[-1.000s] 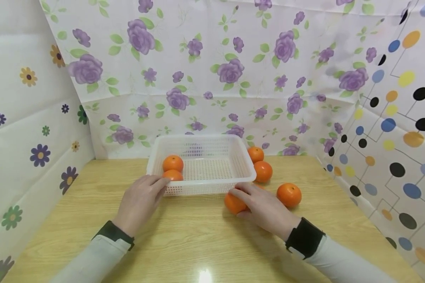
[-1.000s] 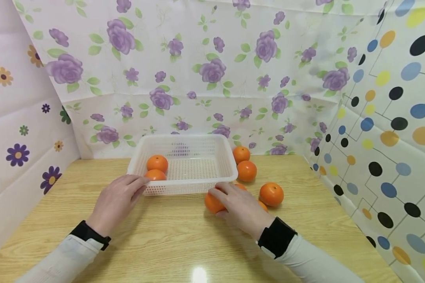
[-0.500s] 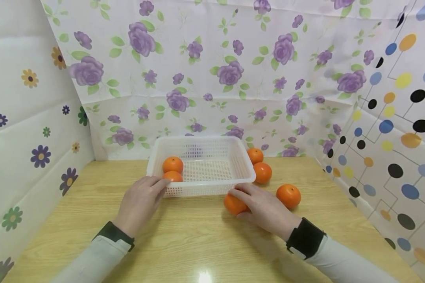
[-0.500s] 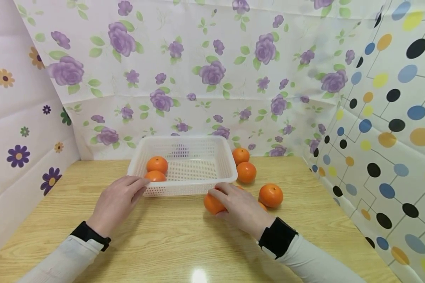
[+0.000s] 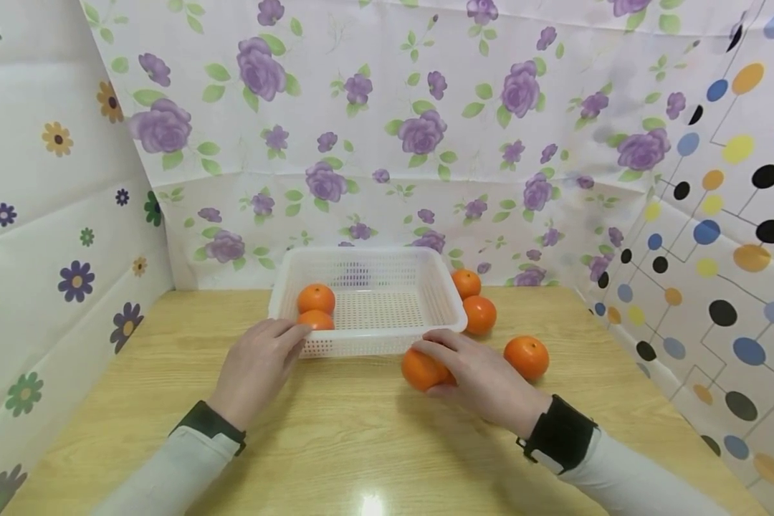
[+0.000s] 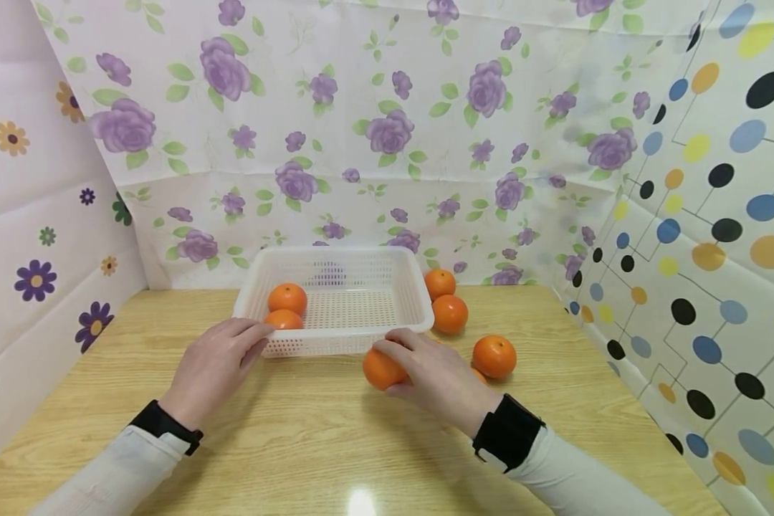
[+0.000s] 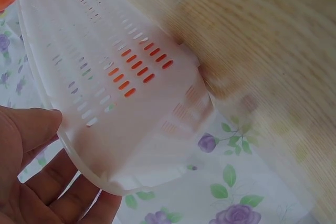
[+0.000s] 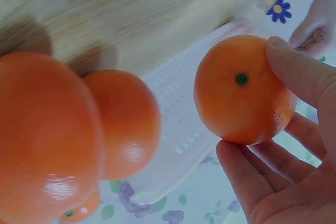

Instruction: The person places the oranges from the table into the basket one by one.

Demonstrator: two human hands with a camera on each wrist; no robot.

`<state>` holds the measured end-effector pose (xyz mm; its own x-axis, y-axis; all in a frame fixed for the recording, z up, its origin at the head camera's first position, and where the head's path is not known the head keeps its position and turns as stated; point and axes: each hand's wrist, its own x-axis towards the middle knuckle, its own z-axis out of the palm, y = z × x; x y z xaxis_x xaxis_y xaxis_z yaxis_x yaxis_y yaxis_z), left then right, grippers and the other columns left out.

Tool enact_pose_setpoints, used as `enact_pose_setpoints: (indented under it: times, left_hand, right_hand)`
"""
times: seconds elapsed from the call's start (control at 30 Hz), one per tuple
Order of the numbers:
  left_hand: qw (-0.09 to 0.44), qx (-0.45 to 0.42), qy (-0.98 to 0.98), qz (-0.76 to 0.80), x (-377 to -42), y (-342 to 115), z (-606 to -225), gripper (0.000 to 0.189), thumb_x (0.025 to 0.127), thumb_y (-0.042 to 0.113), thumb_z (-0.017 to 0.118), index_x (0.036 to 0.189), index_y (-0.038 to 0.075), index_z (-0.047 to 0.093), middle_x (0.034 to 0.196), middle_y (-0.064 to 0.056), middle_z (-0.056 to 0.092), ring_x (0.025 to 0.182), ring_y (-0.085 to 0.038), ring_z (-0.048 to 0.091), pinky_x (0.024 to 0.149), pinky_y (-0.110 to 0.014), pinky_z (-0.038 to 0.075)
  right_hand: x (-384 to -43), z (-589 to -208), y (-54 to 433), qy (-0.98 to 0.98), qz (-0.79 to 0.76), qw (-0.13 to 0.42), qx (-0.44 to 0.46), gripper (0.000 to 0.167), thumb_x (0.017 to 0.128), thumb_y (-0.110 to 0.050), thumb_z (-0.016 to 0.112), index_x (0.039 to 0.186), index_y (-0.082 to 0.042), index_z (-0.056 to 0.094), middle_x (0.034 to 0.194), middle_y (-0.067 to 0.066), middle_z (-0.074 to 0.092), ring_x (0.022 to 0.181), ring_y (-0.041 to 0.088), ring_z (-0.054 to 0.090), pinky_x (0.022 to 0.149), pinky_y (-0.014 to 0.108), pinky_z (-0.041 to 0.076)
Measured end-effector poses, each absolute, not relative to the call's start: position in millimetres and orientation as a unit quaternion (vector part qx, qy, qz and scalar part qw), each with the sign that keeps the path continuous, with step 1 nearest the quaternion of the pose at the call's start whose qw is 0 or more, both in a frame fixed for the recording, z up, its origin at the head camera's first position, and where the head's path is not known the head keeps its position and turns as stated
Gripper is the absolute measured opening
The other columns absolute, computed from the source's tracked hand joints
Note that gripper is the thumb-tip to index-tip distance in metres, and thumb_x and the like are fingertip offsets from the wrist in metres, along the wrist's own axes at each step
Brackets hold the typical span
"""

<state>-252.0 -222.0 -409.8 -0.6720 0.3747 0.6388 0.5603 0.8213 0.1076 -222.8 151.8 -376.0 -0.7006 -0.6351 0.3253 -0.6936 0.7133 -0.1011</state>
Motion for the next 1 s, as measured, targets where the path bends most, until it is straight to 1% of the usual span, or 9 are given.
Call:
enact_pose_setpoints:
  times: [0.13,0.23,0.4,0.47,0.6,0.87,1.0]
  left_hand:
    - [0.311,-0.255,-0.903,-0.149,-251,-223,-410,0.033,0.092,0.004,0.091,0.122,0.009,0.081,0.112,-0.011,0.077,0.104,-0.032,0.07,0.092,-0.048,0.065]
    - [0.312,-0.253,-0.904,-0.148,-251,-224,-410,0.032,0.092,0.005,0.091,0.122,0.009,0.082,0.114,-0.012,0.076,0.106,-0.033,0.069,0.092,-0.048,0.065]
    - [0.313,-0.253,-0.903,-0.149,-252,-224,-410,0.031,0.092,0.005,0.091,0.122,0.009,0.082,0.114,-0.012,0.076,0.105,-0.032,0.068,0.09,-0.047,0.065]
    - [0.313,-0.255,-0.903,-0.149,-252,-224,-410,0.031,0.092,0.005,0.091,0.122,0.009,0.082,0.113,-0.012,0.076,0.104,-0.032,0.068,0.09,-0.046,0.065]
    - [0.314,-0.259,-0.902,-0.145,-251,-224,-408,0.032,0.091,0.005,0.092,0.121,0.009,0.082,0.112,-0.011,0.076,0.104,-0.032,0.069,0.09,-0.046,0.065]
    - [0.309,-0.256,-0.906,-0.136,-251,-224,-407,0.032,0.092,0.006,0.091,0.123,0.01,0.082,0.112,-0.01,0.077,0.106,-0.032,0.07,0.094,-0.047,0.065]
    - [0.311,-0.257,-0.904,-0.138,-252,-224,-409,0.032,0.092,0.006,0.091,0.122,0.01,0.082,0.112,-0.01,0.076,0.104,-0.032,0.069,0.092,-0.046,0.065]
  right_hand:
    - [-223,-367,147,-0.916,0.118,0.124,0.362,0.068,0.09,-0.035,0.095,0.15,-0.021,0.067,0.148,-0.001,0.061,0.122,0.019,0.069,0.102,0.037,0.063]
    - [-224,-358,143,-0.911,0.126,0.129,0.372,0.068,0.09,-0.034,0.095,0.15,-0.019,0.067,0.148,0.001,0.062,0.118,0.019,0.071,0.1,0.035,0.064]
    - [-231,-343,134,-0.901,0.133,0.148,0.385,0.069,0.088,-0.031,0.098,0.147,-0.014,0.067,0.146,0.006,0.064,0.112,0.021,0.074,0.092,0.034,0.066]
    - [-234,-338,130,-0.901,0.135,0.151,0.384,0.069,0.087,-0.03,0.098,0.146,-0.012,0.068,0.145,0.007,0.065,0.113,0.022,0.074,0.09,0.033,0.066]
    - [-240,-331,122,-0.905,0.142,0.147,0.372,0.069,0.087,-0.03,0.098,0.146,-0.012,0.068,0.146,0.007,0.065,0.117,0.024,0.073,0.092,0.035,0.066]
    - [-255,-324,108,-0.909,0.156,0.129,0.365,0.067,0.091,-0.03,0.094,0.149,-0.013,0.066,0.147,0.007,0.064,0.121,0.024,0.071,0.099,0.037,0.064]
    - [-264,-321,102,-0.909,0.166,0.123,0.361,0.065,0.092,-0.03,0.094,0.149,-0.013,0.067,0.147,0.007,0.064,0.121,0.025,0.071,0.102,0.037,0.063]
